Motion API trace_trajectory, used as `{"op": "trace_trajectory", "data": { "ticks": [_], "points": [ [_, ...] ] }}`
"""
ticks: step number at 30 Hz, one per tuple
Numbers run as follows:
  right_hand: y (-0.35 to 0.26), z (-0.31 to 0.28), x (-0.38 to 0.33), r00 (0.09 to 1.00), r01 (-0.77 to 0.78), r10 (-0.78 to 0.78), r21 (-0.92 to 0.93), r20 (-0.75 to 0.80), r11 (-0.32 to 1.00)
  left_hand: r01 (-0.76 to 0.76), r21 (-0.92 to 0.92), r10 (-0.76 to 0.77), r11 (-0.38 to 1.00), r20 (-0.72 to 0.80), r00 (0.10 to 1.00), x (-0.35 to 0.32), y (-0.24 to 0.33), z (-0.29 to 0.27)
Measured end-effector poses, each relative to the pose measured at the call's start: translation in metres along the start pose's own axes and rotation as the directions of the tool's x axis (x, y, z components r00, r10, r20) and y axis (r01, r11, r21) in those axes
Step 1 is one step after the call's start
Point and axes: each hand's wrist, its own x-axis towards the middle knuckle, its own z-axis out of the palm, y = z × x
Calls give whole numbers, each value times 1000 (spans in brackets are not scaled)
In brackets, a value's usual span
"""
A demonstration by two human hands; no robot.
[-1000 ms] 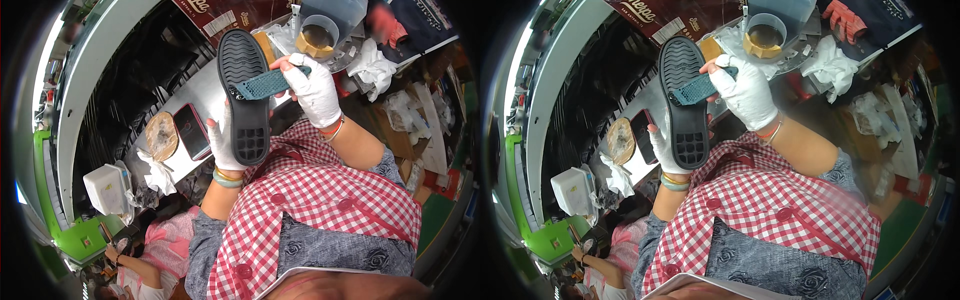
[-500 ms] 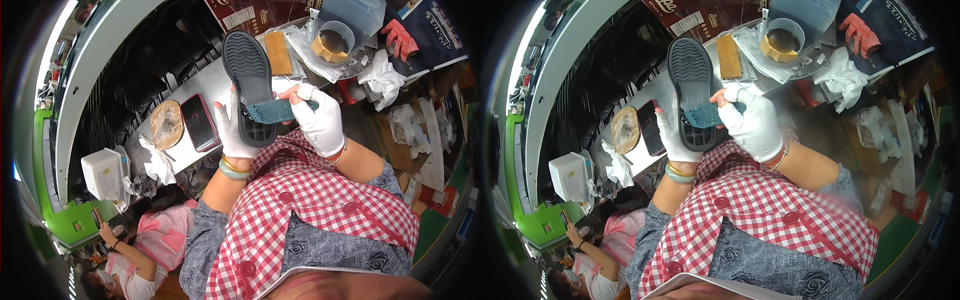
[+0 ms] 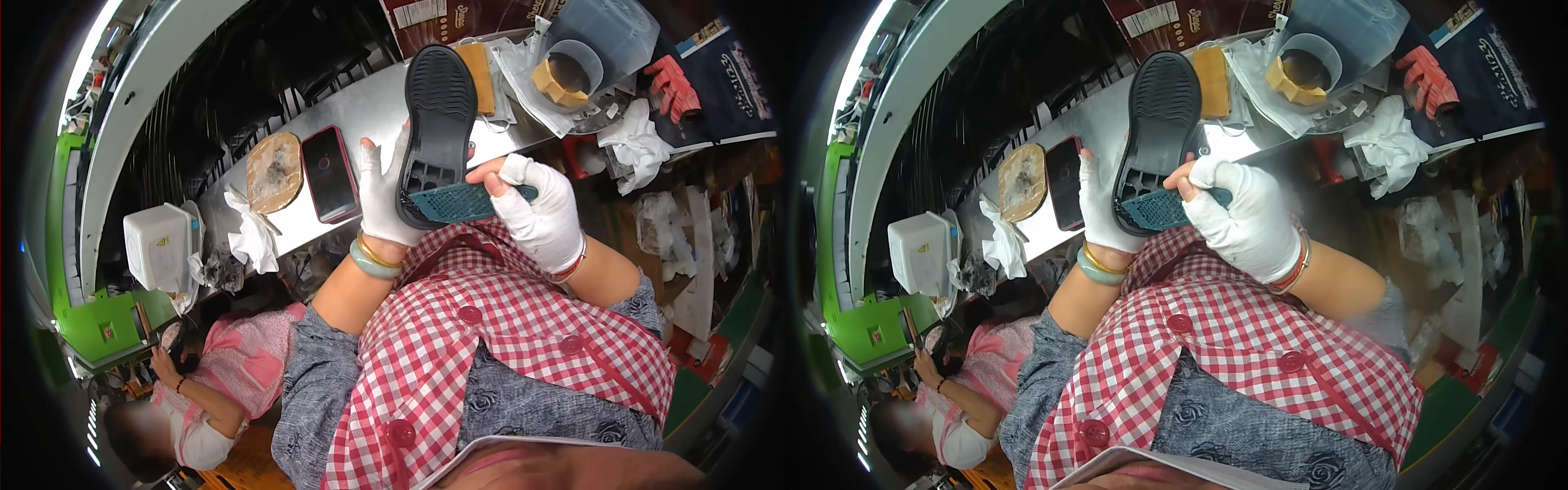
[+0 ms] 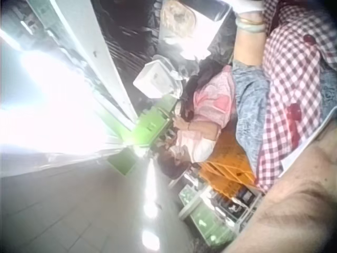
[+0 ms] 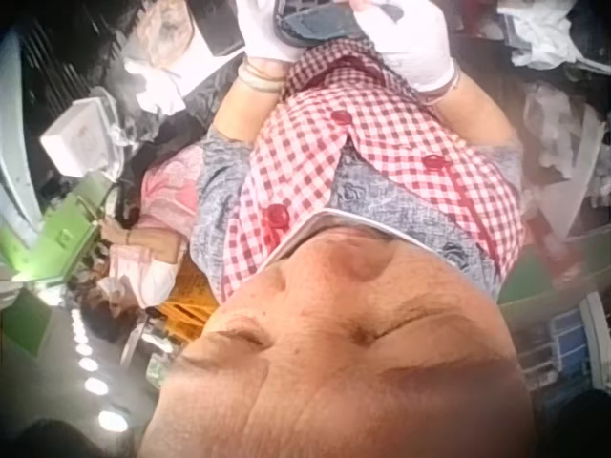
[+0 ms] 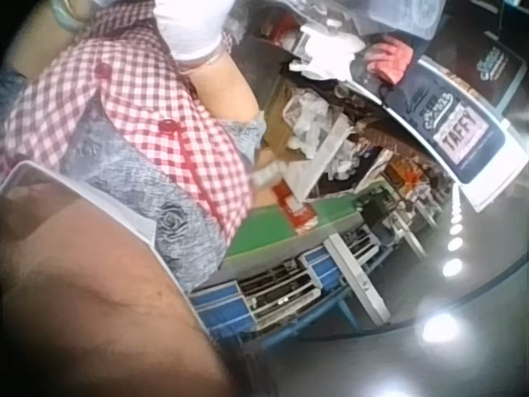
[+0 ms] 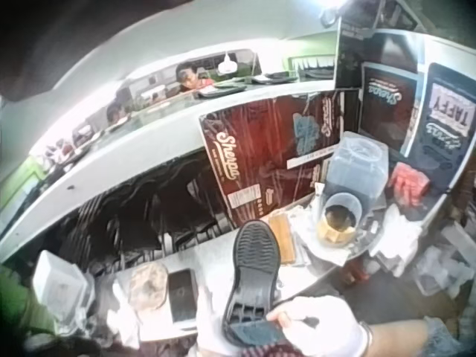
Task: The person cleans the sole of a black slipper using a green scrubbing tool. They repeatedly scrub the textured bottom of the slipper, occasionally dipping the tool into a container of liquid. The person handles the slipper with gloved hands, turning it to access different areas of the sole.
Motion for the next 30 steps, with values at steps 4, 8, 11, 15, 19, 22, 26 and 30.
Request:
{"op": "trace_trajectory", "data": {
  "ticks": [4,8,11,15,19,22,26,30],
  "points": [
    [-10,-7,8,986,-79,72,41,153,996,43,74,-40,996,-36,999,-6,4,-2],
    [-23,-13,20,917,-259,234,35,324,965,98,254,-61,962,-147,987,-11,6,-6],
    [-28,-12,29,872,-324,273,61,406,944,175,253,-144,951,-137,980,-12,9,-7],
    [-33,-9,43,812,-351,298,10,502,936,261,376,-214,889,-163,963,-13,14,4],
    [-35,-3,52,769,-300,304,-102,563,948,291,363,-306,885,-18,952,-11,18,-9],
    [-43,3,57,749,-269,317,-170,582,948,369,520,-327,770,-175,929,-11,23,-10],
    [-49,12,62,744,-207,286,-199,604,958,359,548,-269,756,-239,933,-6,26,-15],
    [-47,9,67,724,-162,254,-200,641,966,395,557,-362,731,-174,916,-3,37,-13]
  ]
}}
